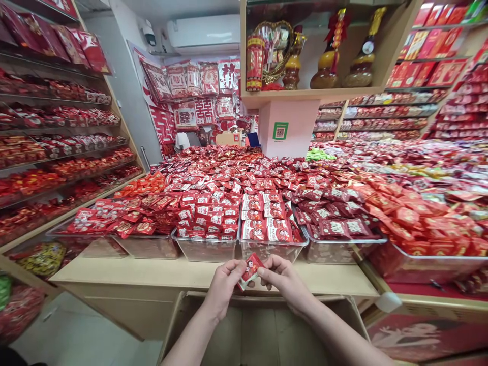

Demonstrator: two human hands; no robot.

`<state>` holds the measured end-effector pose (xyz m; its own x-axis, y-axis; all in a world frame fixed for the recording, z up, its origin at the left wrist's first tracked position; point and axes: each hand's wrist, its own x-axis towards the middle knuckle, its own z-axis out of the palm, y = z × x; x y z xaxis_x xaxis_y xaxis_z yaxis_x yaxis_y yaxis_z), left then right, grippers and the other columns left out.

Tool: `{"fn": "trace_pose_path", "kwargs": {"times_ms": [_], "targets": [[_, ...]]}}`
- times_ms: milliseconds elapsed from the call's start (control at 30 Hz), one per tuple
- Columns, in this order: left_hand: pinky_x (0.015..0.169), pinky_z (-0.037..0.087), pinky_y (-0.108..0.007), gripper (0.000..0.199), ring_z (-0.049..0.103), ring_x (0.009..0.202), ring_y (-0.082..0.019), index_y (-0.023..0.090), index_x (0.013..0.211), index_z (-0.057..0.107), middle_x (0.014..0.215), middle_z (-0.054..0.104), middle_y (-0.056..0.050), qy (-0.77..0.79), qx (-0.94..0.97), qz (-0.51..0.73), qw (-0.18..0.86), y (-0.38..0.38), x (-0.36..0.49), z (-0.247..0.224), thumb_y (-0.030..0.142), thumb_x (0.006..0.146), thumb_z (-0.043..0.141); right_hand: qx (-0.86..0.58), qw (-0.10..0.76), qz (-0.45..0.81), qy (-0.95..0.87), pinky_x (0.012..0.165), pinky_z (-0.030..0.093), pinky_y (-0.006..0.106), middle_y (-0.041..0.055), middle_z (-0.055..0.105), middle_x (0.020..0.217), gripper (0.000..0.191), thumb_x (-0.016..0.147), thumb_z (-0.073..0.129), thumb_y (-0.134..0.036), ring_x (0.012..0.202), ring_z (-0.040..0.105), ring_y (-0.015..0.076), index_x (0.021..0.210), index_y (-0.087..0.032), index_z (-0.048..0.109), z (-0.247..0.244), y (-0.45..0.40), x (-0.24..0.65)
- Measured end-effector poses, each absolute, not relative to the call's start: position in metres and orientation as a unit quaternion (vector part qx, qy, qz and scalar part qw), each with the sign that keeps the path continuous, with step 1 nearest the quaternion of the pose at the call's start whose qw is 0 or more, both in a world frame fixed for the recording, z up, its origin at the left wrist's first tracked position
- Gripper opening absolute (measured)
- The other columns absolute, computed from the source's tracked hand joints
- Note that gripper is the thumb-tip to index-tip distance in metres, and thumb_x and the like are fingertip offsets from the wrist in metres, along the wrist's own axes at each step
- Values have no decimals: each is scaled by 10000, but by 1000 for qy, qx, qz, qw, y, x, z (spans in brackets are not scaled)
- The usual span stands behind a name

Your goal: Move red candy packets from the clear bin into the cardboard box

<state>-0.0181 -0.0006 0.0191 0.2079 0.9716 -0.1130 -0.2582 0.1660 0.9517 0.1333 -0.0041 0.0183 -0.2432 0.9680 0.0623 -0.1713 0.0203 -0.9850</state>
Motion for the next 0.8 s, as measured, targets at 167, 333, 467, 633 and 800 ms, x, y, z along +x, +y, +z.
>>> {"fn": "trace_pose_path", "kwargs": {"times_ms": [167, 333, 467, 633, 800], "targets": [[509, 417, -199, 251, 542, 544, -106, 139, 755, 585, 577, 608, 10, 418, 395, 539, 616, 2, -18, 15, 387, 719, 567, -355, 540, 523, -556, 453, 390, 215, 5, 493, 733, 242, 712, 565, -352, 536, 524, 92, 640, -170, 423, 13, -6, 129], [547, 447, -256, 354, 604, 667, -158, 180, 993, 504, 820, 640, -55, 391, 397, 511, 655, -5, -20, 22, 451, 771, 454, -354, 550, 227, -722, 642, 448, 284, 51, 509, 828, 44, 769, 479, -157, 762, 527, 146, 739, -185, 495, 6, -7, 134], [689, 452, -283, 365, 611, 771, -176, 168, 1054, 493, 873, 664, -68, 375, 419, 495, 662, -4, -22, 22, 303, 727, 582, -296, 466, 195, -811, 699, 449, 274, 71, 492, 904, 178, 749, 445, -81, 840, 500, 149, 864, -192, 523, 7, -14, 135], [811, 429, -315, 338, 587, 905, -205, 150, 1043, 523, 962, 661, -88, 370, 444, 502, 644, 0, -23, 14, 241, 724, 588, -361, 508, 293, -725, 657, 456, 270, 69, 475, 935, 196, 757, 478, -172, 786, 510, 141, 951, -196, 497, 7, -12, 130], [838, 427, -322, 332, 584, 921, -199, 154, 1049, 532, 985, 658, -89, 341, 503, 459, 647, -1, -21, 14, 216, 727, 583, -416, 500, 466, -600, 539, 441, 234, 29, 526, 795, 272, 725, 550, -349, 638, 506, 116, 912, -169, 469, -4, 2, 127]]}}
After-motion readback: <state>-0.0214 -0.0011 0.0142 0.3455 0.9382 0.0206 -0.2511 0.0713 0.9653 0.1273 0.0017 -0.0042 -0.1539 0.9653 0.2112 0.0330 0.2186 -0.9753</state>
